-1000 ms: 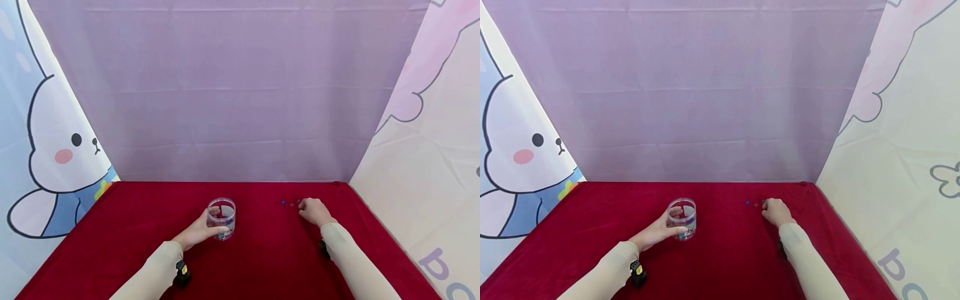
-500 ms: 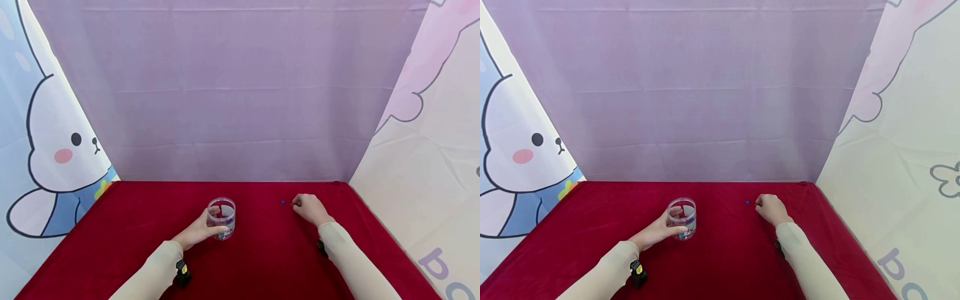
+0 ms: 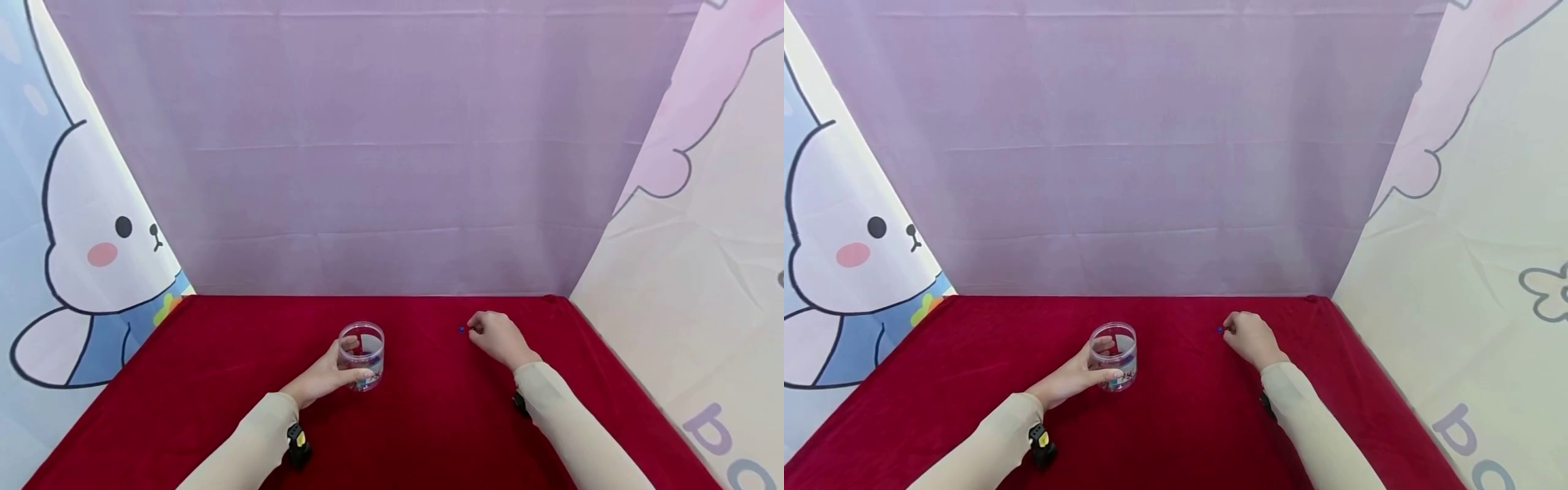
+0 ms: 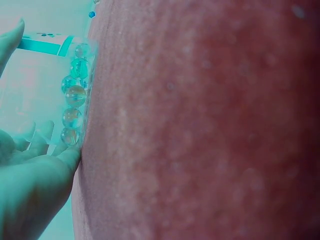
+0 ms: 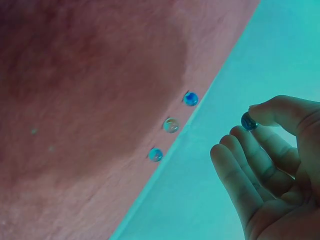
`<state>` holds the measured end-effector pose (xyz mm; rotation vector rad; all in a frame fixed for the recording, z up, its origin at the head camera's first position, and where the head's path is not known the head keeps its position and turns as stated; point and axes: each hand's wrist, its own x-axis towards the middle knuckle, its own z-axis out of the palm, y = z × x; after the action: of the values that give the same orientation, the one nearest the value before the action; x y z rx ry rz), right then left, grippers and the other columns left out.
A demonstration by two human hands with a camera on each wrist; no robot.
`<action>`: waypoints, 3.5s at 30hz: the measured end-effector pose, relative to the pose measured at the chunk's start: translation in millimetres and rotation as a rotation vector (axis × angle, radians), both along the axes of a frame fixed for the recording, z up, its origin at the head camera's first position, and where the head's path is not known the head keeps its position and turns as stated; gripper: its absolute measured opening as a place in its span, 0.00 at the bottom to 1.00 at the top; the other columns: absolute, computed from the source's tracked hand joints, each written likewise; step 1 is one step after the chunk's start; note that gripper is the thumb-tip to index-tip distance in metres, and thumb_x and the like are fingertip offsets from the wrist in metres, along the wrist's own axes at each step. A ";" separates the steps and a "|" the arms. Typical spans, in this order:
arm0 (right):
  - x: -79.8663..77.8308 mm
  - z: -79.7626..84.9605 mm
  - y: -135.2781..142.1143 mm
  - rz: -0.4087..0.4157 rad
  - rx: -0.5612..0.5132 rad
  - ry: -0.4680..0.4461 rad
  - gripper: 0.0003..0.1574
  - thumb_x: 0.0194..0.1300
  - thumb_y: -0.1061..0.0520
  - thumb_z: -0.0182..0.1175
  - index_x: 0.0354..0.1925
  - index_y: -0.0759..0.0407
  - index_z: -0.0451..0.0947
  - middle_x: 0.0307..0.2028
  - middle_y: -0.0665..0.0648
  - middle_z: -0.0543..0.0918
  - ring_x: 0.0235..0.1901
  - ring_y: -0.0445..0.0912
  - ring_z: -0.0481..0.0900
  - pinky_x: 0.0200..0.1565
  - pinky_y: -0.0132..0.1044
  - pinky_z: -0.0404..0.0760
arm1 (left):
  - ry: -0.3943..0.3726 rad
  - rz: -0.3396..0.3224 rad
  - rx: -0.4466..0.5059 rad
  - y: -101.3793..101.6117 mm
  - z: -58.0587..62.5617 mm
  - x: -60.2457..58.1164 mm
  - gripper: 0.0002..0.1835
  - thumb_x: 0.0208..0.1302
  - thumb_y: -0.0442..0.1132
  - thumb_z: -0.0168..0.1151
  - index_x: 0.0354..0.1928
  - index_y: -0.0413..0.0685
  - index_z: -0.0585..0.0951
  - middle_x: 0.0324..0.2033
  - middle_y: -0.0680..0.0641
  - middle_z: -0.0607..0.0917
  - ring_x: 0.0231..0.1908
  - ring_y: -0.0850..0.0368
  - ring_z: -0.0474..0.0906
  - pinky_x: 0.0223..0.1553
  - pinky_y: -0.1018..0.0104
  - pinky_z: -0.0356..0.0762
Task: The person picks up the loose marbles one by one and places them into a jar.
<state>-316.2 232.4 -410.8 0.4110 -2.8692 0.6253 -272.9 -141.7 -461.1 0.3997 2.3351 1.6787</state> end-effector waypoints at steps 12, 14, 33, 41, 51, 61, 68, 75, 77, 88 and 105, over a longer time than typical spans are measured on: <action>8.2 12.6 -30.2 0.072 -0.024 0.098 0.07 0.64 0.61 0.67 0.42 0.59 0.84 0.36 0.52 0.83 0.36 0.44 0.81 0.39 0.40 0.82 | -0.002 -0.011 0.011 -0.5 2.0 1.6 0.48 0.61 0.52 0.72 0.75 0.49 0.54 0.72 0.46 0.61 0.64 0.46 0.64 0.60 0.46 0.73; 9.6 14.1 -35.2 0.089 -0.027 0.117 0.07 0.64 0.61 0.67 0.41 0.58 0.84 0.36 0.52 0.83 0.36 0.44 0.82 0.39 0.40 0.82 | -0.002 -0.011 0.011 -0.4 3.2 1.8 0.48 0.61 0.52 0.73 0.75 0.50 0.55 0.72 0.46 0.61 0.63 0.46 0.65 0.59 0.46 0.73; 26.5 21.1 -82.0 0.187 -0.039 0.156 0.09 0.63 0.59 0.69 0.43 0.53 0.84 0.37 0.46 0.81 0.36 0.41 0.80 0.38 0.33 0.80 | -0.002 -0.003 0.012 -0.6 2.0 3.1 0.48 0.61 0.50 0.73 0.75 0.50 0.56 0.71 0.45 0.63 0.62 0.47 0.66 0.58 0.45 0.73; 30.7 26.3 -97.7 0.222 -0.049 0.196 0.10 0.63 0.59 0.70 0.44 0.53 0.84 0.38 0.48 0.82 0.38 0.43 0.82 0.40 0.36 0.82 | -0.006 -0.003 0.000 -0.3 2.7 1.9 0.48 0.61 0.53 0.72 0.75 0.50 0.55 0.72 0.46 0.62 0.63 0.46 0.65 0.60 0.45 0.72; 38.0 31.3 -116.0 0.284 -0.037 0.231 0.12 0.64 0.57 0.69 0.46 0.53 0.84 0.41 0.49 0.84 0.40 0.44 0.83 0.41 0.34 0.83 | -0.012 0.006 0.012 0.2 2.2 1.9 0.48 0.60 0.51 0.73 0.75 0.50 0.56 0.71 0.45 0.63 0.62 0.46 0.66 0.59 0.43 0.72; 38.9 34.9 -129.7 0.343 -0.048 0.268 0.13 0.63 0.58 0.70 0.47 0.56 0.84 0.41 0.50 0.85 0.39 0.45 0.84 0.41 0.36 0.84 | -0.013 0.008 0.017 0.9 3.7 2.5 0.48 0.60 0.51 0.73 0.75 0.49 0.56 0.71 0.44 0.63 0.62 0.45 0.66 0.59 0.43 0.73; 39.3 33.9 -139.0 0.371 -0.054 0.295 0.11 0.63 0.58 0.70 0.45 0.55 0.84 0.38 0.51 0.86 0.37 0.44 0.84 0.39 0.35 0.84 | -0.019 0.014 0.019 1.6 3.4 2.1 0.48 0.60 0.51 0.73 0.75 0.49 0.55 0.71 0.44 0.63 0.63 0.45 0.66 0.60 0.43 0.72; 39.9 33.0 -147.1 0.391 -0.035 0.284 0.12 0.63 0.57 0.71 0.46 0.55 0.85 0.39 0.50 0.86 0.38 0.44 0.83 0.39 0.33 0.83 | -0.024 0.009 0.028 0.9 4.0 2.2 0.49 0.60 0.51 0.73 0.75 0.49 0.54 0.71 0.44 0.62 0.63 0.44 0.66 0.59 0.43 0.72; 39.7 32.3 -148.8 0.396 -0.023 0.287 0.12 0.63 0.57 0.71 0.46 0.55 0.85 0.39 0.49 0.86 0.38 0.43 0.83 0.38 0.32 0.83 | -0.026 0.005 0.030 0.7 3.9 2.4 0.49 0.61 0.51 0.73 0.76 0.49 0.54 0.72 0.44 0.61 0.63 0.44 0.65 0.59 0.43 0.73; 39.9 30.0 -155.7 0.413 0.006 0.281 0.10 0.64 0.56 0.70 0.45 0.54 0.85 0.36 0.47 0.84 0.33 0.40 0.80 0.32 0.26 0.79 | -0.028 -0.007 0.015 0.0 3.4 1.0 0.49 0.60 0.53 0.73 0.76 0.51 0.53 0.72 0.45 0.61 0.63 0.45 0.65 0.60 0.46 0.73; 40.2 28.7 -149.6 0.406 0.028 0.274 0.13 0.65 0.51 0.69 0.46 0.53 0.84 0.39 0.48 0.86 0.37 0.40 0.83 0.38 0.30 0.82 | -0.030 0.008 0.021 0.6 4.2 3.3 0.50 0.60 0.52 0.73 0.76 0.48 0.54 0.72 0.44 0.62 0.63 0.44 0.66 0.59 0.44 0.73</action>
<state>-275.9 82.8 -382.0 1.0139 -2.5492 0.5372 -269.6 -141.2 -456.9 0.3668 2.3021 1.7027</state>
